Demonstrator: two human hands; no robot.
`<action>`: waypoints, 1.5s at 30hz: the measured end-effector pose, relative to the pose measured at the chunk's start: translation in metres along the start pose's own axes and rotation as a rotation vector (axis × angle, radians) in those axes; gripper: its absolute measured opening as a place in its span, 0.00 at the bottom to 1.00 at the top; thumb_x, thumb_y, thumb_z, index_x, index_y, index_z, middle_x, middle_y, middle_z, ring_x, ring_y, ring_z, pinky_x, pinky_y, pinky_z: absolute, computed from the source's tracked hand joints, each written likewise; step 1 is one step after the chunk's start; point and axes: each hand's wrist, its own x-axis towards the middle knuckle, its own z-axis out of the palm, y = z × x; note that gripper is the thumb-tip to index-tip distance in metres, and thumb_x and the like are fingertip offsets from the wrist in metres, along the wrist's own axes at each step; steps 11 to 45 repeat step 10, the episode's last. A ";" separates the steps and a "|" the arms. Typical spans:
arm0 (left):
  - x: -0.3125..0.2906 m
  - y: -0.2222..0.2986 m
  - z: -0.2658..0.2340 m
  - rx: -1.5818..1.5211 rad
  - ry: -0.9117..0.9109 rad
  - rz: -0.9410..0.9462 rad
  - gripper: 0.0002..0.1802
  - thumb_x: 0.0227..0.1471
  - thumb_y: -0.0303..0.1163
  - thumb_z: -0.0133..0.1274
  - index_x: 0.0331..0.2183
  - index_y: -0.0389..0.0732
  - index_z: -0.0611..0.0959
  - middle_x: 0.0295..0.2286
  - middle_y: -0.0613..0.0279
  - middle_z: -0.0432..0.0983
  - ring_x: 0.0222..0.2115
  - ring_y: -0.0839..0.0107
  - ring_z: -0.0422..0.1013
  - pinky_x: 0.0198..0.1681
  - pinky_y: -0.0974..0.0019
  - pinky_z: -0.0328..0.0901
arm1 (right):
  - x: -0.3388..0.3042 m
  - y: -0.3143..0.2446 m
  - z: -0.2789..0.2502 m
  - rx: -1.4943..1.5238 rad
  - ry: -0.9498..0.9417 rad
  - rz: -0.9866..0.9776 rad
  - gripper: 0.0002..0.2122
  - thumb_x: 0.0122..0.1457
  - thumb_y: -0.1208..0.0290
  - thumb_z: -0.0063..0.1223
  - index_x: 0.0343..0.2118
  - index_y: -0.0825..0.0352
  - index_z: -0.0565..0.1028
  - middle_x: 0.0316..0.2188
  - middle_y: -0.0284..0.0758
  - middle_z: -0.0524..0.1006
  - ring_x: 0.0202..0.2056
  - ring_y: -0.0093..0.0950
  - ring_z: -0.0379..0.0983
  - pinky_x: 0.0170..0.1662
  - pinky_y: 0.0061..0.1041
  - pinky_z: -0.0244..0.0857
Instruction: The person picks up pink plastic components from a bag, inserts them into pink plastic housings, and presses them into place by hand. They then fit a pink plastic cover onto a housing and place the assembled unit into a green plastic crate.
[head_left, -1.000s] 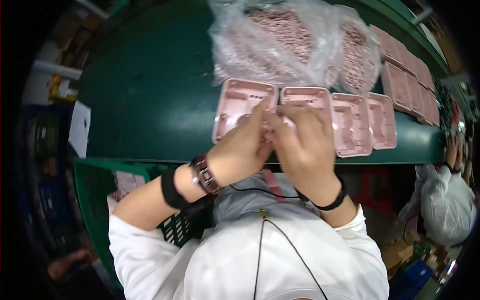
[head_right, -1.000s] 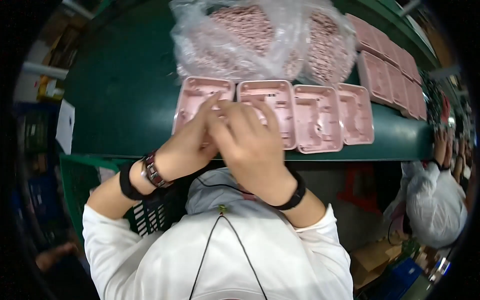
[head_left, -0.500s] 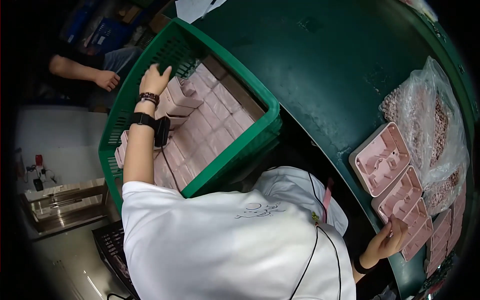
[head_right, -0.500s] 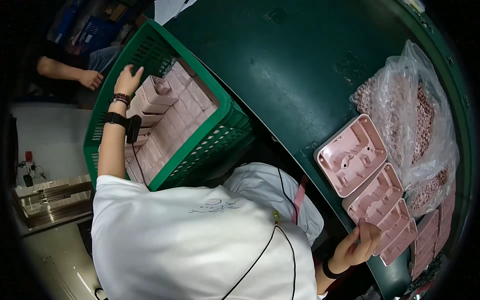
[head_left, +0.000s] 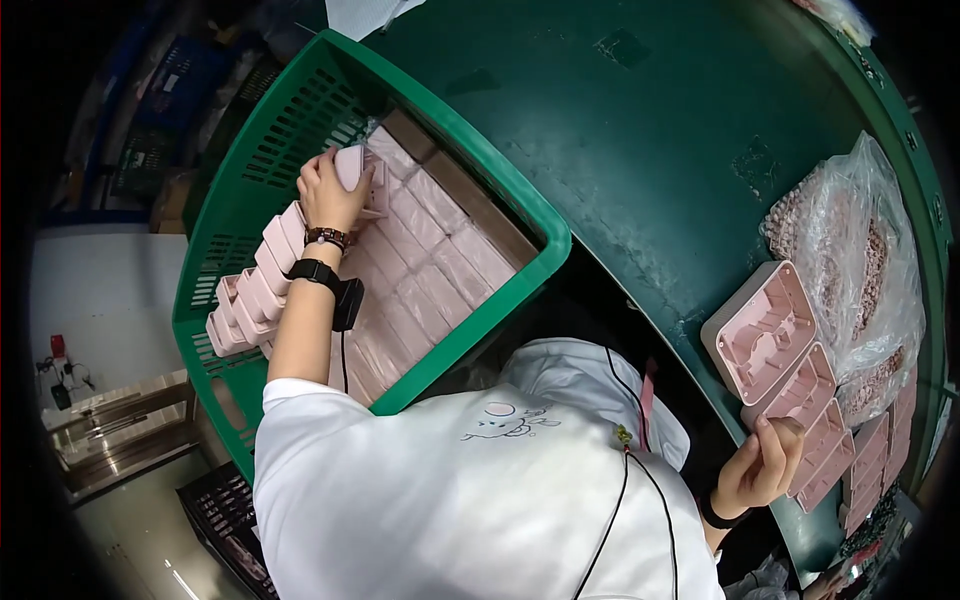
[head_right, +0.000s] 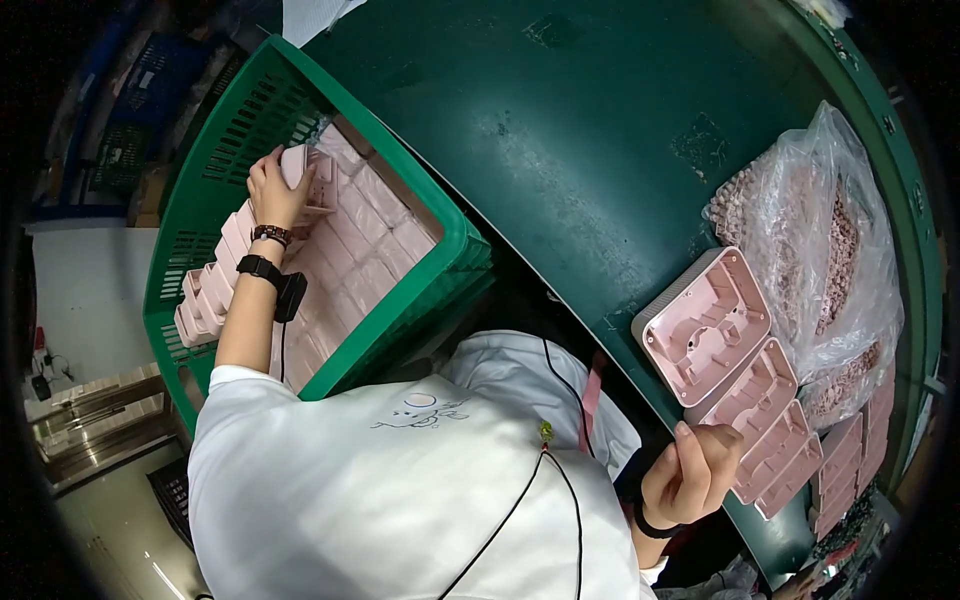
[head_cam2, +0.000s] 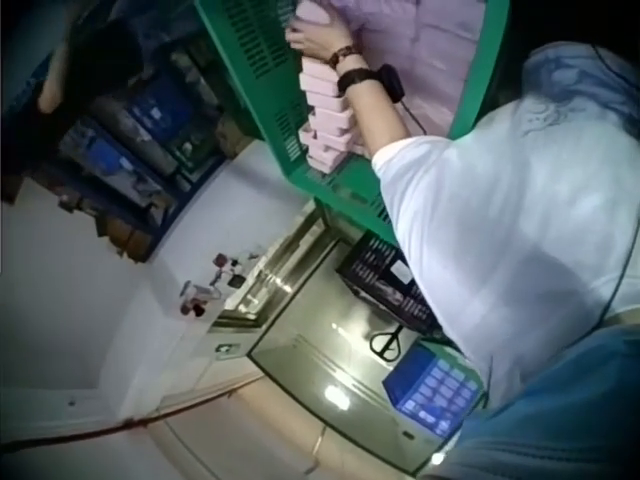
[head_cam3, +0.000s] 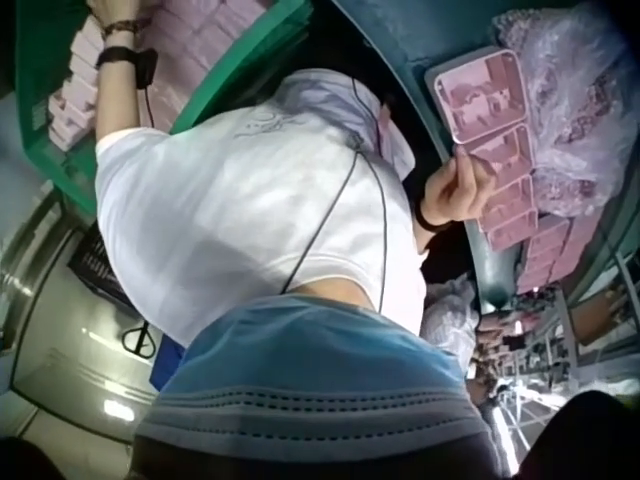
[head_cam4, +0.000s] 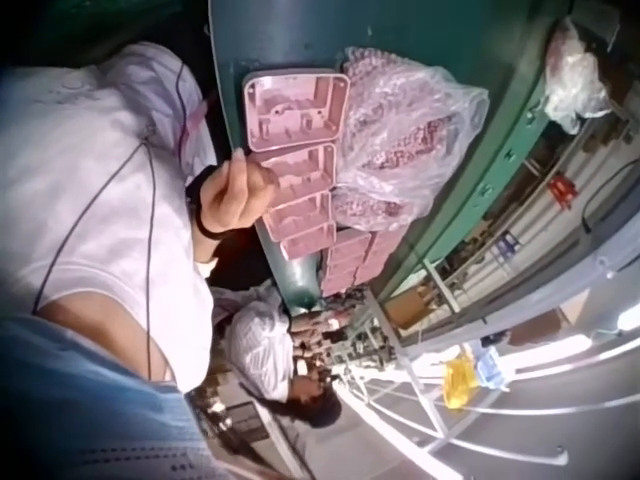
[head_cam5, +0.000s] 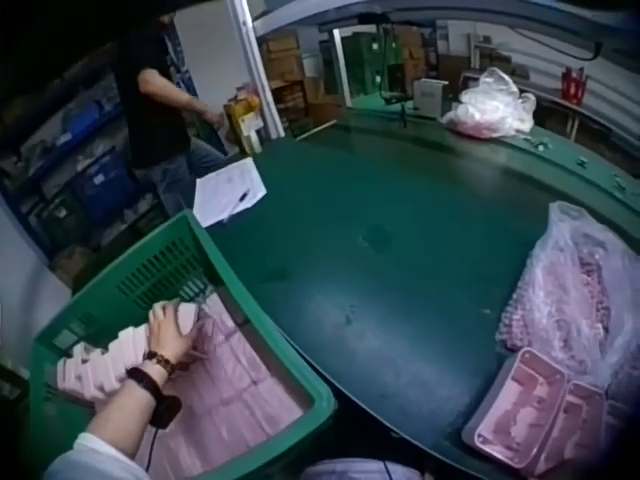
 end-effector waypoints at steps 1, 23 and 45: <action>0.001 -0.003 0.000 -0.002 0.000 0.003 0.43 0.40 0.62 0.49 0.52 0.46 0.65 0.49 0.43 0.57 0.52 0.48 0.54 0.54 0.55 0.51 | -0.001 -0.001 -0.001 -0.003 0.002 0.002 0.06 0.52 0.78 0.47 0.33 0.71 0.72 0.21 0.38 0.68 0.23 0.34 0.64 0.27 0.30 0.59; 0.014 0.018 -0.033 0.263 -0.495 -0.369 0.45 0.38 0.66 0.47 0.53 0.49 0.64 0.51 0.39 0.54 0.55 0.48 0.48 0.54 0.54 0.52 | -0.016 -0.005 -0.012 0.080 -0.050 0.032 0.06 0.53 0.80 0.46 0.34 0.73 0.70 0.24 0.41 0.70 0.24 0.33 0.63 0.31 0.31 0.61; 0.014 0.018 -0.033 0.263 -0.495 -0.369 0.45 0.38 0.66 0.47 0.53 0.49 0.64 0.51 0.39 0.54 0.55 0.48 0.48 0.54 0.54 0.52 | -0.016 -0.005 -0.012 0.080 -0.050 0.032 0.06 0.53 0.80 0.46 0.34 0.73 0.70 0.24 0.41 0.70 0.24 0.33 0.63 0.31 0.31 0.61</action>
